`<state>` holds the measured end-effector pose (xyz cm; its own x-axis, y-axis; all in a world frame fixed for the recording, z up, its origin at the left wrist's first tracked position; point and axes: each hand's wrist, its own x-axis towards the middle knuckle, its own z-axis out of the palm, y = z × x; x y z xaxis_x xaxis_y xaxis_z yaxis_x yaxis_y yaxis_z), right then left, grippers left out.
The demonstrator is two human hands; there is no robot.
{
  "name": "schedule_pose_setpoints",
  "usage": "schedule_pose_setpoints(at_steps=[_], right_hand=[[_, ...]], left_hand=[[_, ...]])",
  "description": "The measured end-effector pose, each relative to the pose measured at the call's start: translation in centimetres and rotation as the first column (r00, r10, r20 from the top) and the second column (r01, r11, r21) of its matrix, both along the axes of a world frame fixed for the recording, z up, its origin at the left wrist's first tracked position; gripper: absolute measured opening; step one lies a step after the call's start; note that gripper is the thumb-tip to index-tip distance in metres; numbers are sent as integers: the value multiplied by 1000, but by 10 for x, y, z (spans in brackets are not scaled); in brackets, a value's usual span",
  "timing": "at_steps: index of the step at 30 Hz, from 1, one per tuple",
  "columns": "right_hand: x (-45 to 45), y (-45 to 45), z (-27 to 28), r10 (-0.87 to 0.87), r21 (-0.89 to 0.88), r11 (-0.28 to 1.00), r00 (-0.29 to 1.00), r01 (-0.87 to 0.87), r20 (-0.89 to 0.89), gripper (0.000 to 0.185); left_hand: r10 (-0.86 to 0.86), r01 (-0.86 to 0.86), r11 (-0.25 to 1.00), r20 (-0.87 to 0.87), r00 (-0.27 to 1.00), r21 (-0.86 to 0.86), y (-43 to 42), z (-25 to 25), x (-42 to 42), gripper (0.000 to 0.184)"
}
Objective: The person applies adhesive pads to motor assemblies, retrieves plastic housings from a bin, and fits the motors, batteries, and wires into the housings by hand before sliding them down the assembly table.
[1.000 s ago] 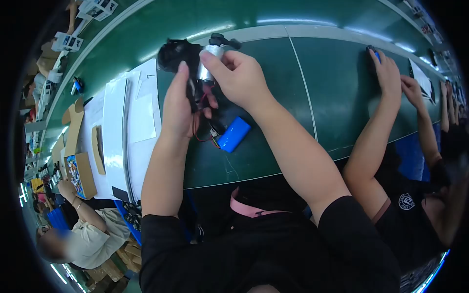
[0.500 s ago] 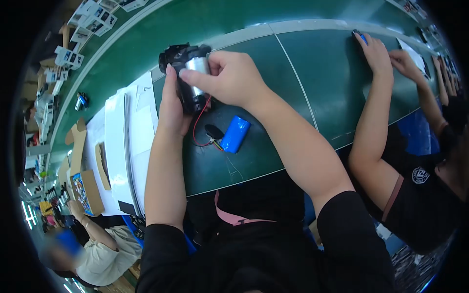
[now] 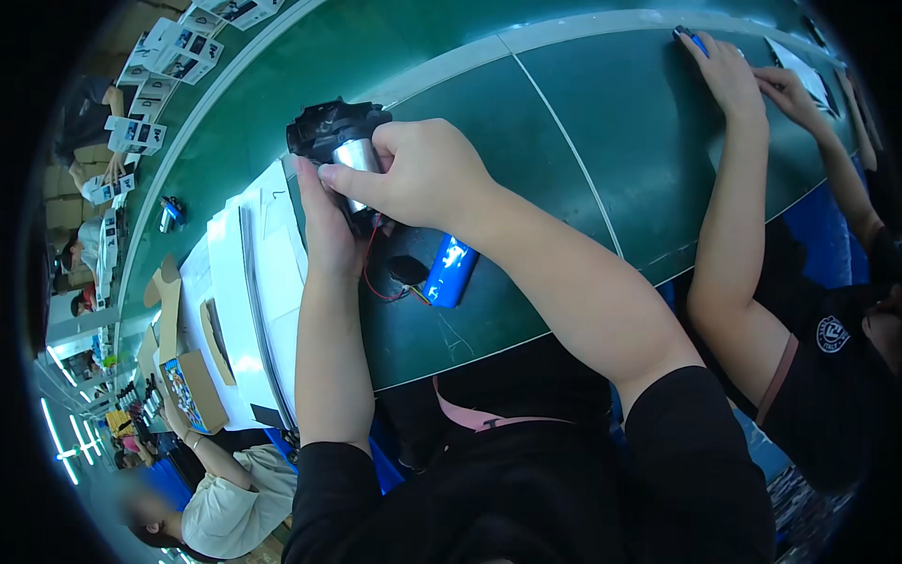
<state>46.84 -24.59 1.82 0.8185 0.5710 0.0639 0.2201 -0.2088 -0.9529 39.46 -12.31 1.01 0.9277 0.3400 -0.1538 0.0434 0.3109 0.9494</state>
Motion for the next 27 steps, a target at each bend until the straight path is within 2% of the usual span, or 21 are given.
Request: schedule_pose_setpoints(at_steps=[3,6,10,12,13,16,21,24,27], right_hand=[[0,1,-3,-19,78,997,998,25,-67,58],[1,0,-1,-11,22,1000,1000,11,-16,59],[0,1,-5,-41,-8,999,987,43,158,61],[-1,1,-6,-54,-16,998,967,60,248,61],[0,1,-4,-42,-30,998,978,49,205,62],[-1,0,-1,-19,-61,998,993,27,114,63],[-3,2,-2,-24,-93,995,985,40,170,64],[-4,2,-5,-47,-52,997,958,64,283,57],[-5,3,-6,-35,-61,997,958,54,284,56]], left_hand=[[13,-12,1000,-25,1000,22,1,-3,4,76],[50,-50,998,-17,999,25,-1,-3,5,77],[116,-119,992,74,991,39,-3,-10,6,79],[122,-121,993,64,990,-15,-1,-14,6,76],[124,-122,992,56,991,-40,0,-15,6,76],[82,-80,996,36,996,-47,2,-15,4,77],[29,-35,993,57,998,110,0,-9,1,86],[-14,3,989,67,998,150,2,-12,-1,91],[-23,10,991,92,996,135,4,-16,0,94]])
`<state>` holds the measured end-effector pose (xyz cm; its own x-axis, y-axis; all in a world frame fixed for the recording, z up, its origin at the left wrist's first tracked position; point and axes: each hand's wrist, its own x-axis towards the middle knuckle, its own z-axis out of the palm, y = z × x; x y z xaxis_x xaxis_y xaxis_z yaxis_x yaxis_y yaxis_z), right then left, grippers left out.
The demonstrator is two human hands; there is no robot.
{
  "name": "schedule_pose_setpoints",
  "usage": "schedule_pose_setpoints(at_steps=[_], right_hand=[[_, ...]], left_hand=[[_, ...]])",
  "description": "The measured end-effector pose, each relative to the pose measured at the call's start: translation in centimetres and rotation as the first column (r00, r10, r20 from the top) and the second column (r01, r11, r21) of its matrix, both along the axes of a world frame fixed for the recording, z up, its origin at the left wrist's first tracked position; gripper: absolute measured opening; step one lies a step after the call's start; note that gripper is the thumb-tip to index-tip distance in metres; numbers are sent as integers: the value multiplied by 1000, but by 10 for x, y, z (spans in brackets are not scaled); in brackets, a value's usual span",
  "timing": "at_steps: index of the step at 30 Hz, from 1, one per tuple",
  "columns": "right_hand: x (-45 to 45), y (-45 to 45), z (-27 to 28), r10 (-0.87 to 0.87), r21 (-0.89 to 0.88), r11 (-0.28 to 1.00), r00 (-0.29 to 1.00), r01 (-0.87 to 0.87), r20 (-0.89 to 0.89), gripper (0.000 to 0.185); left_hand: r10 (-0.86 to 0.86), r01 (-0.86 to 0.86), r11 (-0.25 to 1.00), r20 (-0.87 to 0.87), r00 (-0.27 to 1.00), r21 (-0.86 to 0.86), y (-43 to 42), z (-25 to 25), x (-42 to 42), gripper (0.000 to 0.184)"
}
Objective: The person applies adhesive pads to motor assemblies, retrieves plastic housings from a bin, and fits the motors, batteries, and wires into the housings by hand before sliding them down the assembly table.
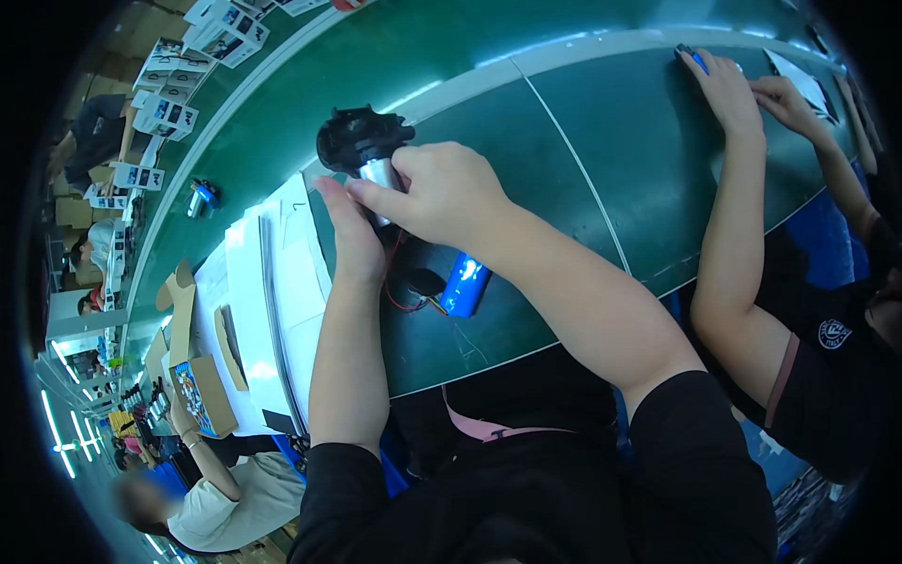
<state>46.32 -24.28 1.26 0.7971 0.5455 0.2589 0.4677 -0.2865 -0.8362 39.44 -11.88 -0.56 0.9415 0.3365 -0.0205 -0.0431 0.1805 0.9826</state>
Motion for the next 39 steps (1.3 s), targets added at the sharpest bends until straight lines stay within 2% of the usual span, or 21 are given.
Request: schedule_pose_setpoints(at_steps=[3,4,5,6,8,9,12,14,18,21,24,27,31,37,39], right_hand=[[-3,0,4,29,-26,999,998,-27,60,54],[-2,1,3,49,1,999,999,-49,-5,55],[-1,2,2,69,24,997,995,-68,-68,56],[1,1,2,89,45,996,988,-83,-128,57],[-1,-3,13,103,212,976,949,-39,-298,51],[-1,-4,18,125,293,956,917,-10,-378,48],[10,-1,5,-35,272,954,946,129,-324,47],[12,-1,5,-21,271,953,924,134,-383,42],[8,2,4,28,253,964,913,83,-407,41],[5,3,2,53,259,964,913,59,-405,42],[3,5,-1,75,255,966,914,32,-399,42],[-2,5,3,96,249,968,906,10,-411,42],[-5,6,5,101,221,975,904,-7,-416,42],[-8,6,7,130,219,975,906,-42,-402,43],[-9,7,6,129,217,975,910,-44,-393,43]], left_hand=[[-17,17,1000,-25,1000,0,4,3,-5,95],[-28,28,1000,-45,999,5,5,4,-7,96],[47,-55,995,-91,995,-82,2,2,-5,92],[-61,47,980,-67,996,-195,10,-2,-4,89],[-264,250,881,22,964,-402,33,-8,-7,84],[-180,159,905,-15,984,-396,26,4,-7,76],[-185,173,854,25,982,-491,33,9,-14,57],[-194,204,745,86,977,-635,35,10,-17,51],[-175,181,694,80,981,-697,29,14,-18,44],[-167,153,696,49,985,-702,31,7,-19,46],[-127,102,635,26,992,-766,34,7,-18,36],[-73,15,673,-46,996,-739,34,12,-19,35],[-65,26,580,-15,998,-814,40,5,-19,34],[-11,-87,634,-122,992,-768,38,8,-18,35],[-11,-103,632,-142,990,-768,40,6,-19,30]])
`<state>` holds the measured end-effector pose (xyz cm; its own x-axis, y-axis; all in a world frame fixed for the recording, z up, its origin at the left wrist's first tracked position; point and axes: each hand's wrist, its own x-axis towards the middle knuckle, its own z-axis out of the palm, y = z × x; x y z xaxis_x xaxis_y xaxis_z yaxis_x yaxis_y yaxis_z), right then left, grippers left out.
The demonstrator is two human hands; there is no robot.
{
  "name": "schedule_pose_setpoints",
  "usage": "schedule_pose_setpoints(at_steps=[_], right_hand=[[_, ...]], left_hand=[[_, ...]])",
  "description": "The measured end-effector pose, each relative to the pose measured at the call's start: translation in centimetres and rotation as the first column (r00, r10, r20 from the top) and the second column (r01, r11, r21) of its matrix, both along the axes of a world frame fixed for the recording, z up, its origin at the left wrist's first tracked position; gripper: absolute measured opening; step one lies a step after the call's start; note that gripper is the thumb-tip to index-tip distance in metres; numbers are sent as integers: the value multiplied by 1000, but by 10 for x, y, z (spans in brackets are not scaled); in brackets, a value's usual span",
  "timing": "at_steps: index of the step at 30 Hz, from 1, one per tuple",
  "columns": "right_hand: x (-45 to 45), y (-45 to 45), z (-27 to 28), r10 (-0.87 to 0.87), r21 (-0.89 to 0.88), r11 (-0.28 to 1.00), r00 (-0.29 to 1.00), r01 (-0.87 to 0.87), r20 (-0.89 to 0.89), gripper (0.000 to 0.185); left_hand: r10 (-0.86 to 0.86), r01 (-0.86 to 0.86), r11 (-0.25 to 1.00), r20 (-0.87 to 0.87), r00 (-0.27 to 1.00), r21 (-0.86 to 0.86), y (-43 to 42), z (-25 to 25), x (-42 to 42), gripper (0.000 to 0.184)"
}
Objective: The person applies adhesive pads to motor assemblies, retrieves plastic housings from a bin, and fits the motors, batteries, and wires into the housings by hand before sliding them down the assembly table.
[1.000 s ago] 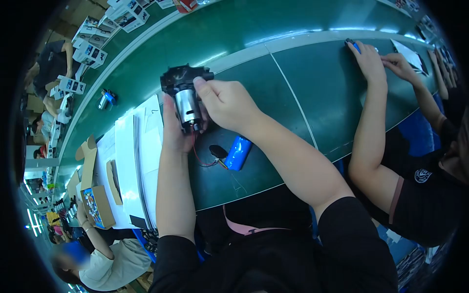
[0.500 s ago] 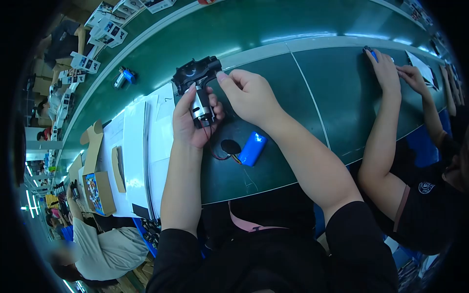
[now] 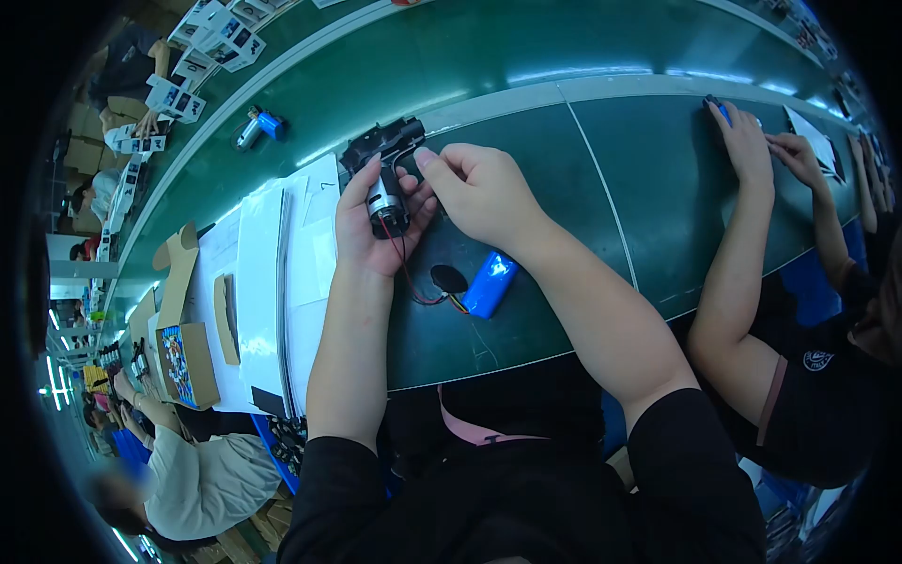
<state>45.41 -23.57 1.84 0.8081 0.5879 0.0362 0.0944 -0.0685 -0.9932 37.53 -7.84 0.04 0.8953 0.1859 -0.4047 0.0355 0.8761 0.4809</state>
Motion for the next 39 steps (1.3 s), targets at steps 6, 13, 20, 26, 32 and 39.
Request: schedule_pose_setpoints(at_steps=[6,13,20,26,32,39], right_hand=[[-2,2,-4,-6,-2,1000,1000,6,24,42],[-11,6,-3,53,57,997,998,-54,19,41],[-27,6,5,207,-81,978,939,-192,276,43],[-13,-4,5,281,-169,956,915,-240,290,42],[-17,3,-10,263,-125,965,843,-231,470,46],[-32,7,5,257,-108,966,934,-237,248,45]], left_hand=[[5,-3,998,-22,1000,60,1,0,-1,22],[33,-63,989,212,977,136,-1,-2,-7,18],[-144,20,948,372,917,316,-17,6,-13,44],[-175,80,956,327,929,282,-15,2,-6,42],[-107,17,961,314,943,277,-14,1,-10,32],[-21,-58,955,261,965,292,-13,6,-17,26]])
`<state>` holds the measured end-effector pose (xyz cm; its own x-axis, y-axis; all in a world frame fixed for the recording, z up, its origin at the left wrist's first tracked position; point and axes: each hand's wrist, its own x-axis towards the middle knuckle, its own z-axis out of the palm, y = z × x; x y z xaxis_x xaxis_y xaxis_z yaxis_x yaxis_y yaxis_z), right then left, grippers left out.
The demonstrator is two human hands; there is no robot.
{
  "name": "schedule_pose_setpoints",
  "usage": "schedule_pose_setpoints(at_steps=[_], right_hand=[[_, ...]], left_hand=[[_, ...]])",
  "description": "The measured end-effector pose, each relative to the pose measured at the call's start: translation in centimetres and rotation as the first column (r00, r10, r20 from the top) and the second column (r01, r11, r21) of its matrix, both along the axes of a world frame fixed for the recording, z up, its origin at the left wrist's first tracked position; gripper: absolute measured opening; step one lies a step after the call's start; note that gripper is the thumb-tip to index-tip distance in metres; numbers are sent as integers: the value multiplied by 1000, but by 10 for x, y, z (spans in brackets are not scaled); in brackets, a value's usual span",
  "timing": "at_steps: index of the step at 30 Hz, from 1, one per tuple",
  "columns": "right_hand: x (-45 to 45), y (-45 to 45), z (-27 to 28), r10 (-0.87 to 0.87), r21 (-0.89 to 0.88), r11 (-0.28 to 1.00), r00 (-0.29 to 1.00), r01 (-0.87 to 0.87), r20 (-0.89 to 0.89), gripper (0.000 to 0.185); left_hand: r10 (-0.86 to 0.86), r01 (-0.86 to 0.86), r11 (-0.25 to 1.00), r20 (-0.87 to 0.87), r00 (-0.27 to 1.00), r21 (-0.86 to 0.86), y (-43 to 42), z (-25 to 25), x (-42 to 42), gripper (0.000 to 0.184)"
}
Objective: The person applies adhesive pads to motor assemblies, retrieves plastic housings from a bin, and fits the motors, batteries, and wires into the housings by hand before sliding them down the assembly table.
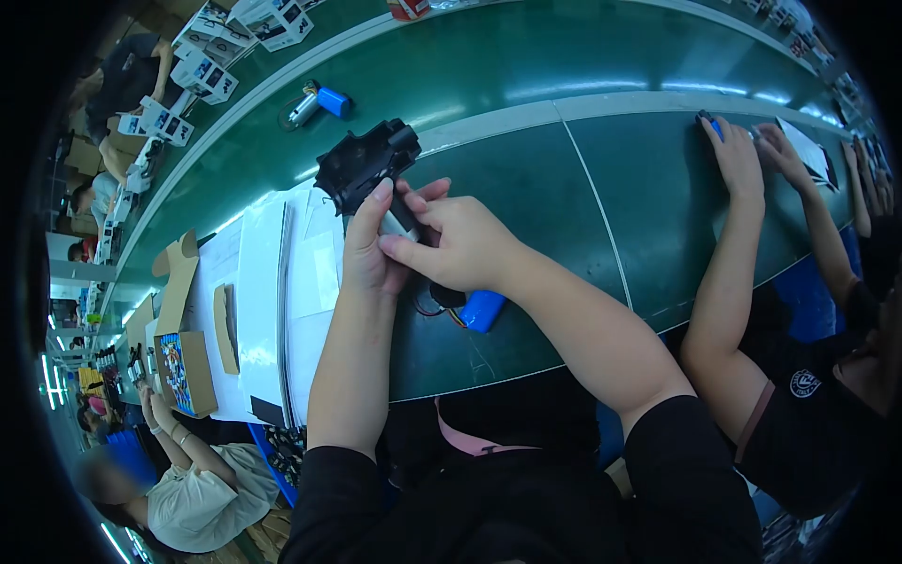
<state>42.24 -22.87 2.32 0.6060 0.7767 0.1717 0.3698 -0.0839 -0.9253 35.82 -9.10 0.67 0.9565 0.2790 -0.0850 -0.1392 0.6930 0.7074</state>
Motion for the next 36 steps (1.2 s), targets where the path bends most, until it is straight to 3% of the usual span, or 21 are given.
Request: schedule_pose_setpoints(at_steps=[3,6,7,10,11,14,15,18,22,25,28,32,33,36], right_hand=[[8,-2,-2,-2,-120,993,999,-3,-42,45],[13,-5,13,-18,-262,965,1000,18,3,46],[13,-6,13,-7,-284,959,1000,6,-2,48],[10,-5,11,12,-305,952,1000,-4,25,50],[11,-10,13,32,-389,921,999,-25,12,50],[-9,-32,24,68,-426,900,935,92,347,50],[-19,-43,31,88,-461,882,928,96,361,59],[-64,-68,24,142,-352,933,818,77,557,56],[-90,-91,21,135,-340,936,802,89,581,55],[-87,-109,28,193,-311,950,805,-12,561,49],[-85,-121,24,213,-263,962,810,-76,547,44],[-93,-127,22,211,-210,971,817,-112,537,39],[-91,-129,26,220,-200,971,823,-131,525,37],[-83,-132,37,298,-174,945,947,-275,120,33]], left_hand=[[19,-12,994,-58,998,108,-2,11,5,29],[39,3,987,-262,964,159,11,6,7,34],[13,19,991,-241,970,130,12,8,5,36],[92,43,913,-307,947,407,14,12,5,40],[151,63,843,-347,926,534,11,14,3,45],[214,104,703,-348,913,704,5,17,4,44],[278,130,630,-379,883,766,-3,38,0,52],[335,197,465,-378,863,863,11,27,-7,61],[365,310,263,-392,844,913,13,30,-4,76],[352,469,97,-471,809,878,1,47,-1,85],[254,564,120,-575,778,817,-4,60,-2,86],[188,712,206,-741,645,671,-4,74,-29,88],[231,720,189,-742,629,668,-6,70,-29,87],[277,731,81,-720,636,677,-6,67,-37,87]])
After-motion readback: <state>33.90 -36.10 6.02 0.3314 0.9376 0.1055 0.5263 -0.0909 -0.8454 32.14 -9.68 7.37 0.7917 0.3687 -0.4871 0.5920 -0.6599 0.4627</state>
